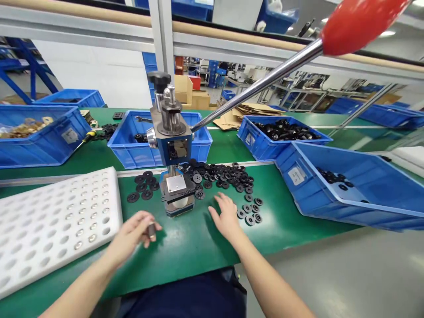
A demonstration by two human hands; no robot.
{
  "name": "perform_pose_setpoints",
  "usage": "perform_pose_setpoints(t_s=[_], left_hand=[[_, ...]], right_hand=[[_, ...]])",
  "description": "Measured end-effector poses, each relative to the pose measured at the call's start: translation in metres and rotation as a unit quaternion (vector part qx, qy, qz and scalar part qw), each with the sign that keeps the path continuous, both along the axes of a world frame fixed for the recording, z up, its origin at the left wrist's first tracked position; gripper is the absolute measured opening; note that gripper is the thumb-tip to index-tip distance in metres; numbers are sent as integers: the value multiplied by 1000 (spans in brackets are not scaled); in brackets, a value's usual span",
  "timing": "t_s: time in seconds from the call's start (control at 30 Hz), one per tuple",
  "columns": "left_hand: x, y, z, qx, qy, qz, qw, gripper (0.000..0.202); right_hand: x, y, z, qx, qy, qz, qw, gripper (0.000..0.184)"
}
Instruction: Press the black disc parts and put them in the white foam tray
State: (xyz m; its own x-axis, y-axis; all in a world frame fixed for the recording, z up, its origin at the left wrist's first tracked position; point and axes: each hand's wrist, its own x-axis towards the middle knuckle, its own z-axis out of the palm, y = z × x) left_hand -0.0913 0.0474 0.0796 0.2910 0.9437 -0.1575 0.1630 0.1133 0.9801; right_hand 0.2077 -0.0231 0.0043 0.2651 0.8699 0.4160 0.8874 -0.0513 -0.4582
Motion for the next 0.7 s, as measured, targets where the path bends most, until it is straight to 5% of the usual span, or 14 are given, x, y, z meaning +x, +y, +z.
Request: perform_pose_setpoints(t_s=[0.1, 0.17, 0.27, 0.37, 0.6, 0.7], left_hand=[[45, 0, -29, -38, -39, -143, 988, 39], [68, 0, -56, -5, -43, -188, 981, 36], [84, -3, -97, 94, 10, -177, 980, 31], [80, -6, -122, 177, 77, -153, 969, 34], [69, -7, -107, 206, 53, -146, 966, 27], [71, -8, -104, 223, 54, -144, 962, 25]], right_hand=[[20, 19, -7, -67, -73, -16, 995, 53], [17, 29, -19, -86, -109, 17, 990, 58], [-2, 36, -33, -104, -128, 44, 985, 59], [-21, 36, -33, -119, -123, 44, 984, 58], [-24, 26, -13, -67, -24, 38, 997, 19], [-23, 25, -13, -67, -3, 32, 997, 20]])
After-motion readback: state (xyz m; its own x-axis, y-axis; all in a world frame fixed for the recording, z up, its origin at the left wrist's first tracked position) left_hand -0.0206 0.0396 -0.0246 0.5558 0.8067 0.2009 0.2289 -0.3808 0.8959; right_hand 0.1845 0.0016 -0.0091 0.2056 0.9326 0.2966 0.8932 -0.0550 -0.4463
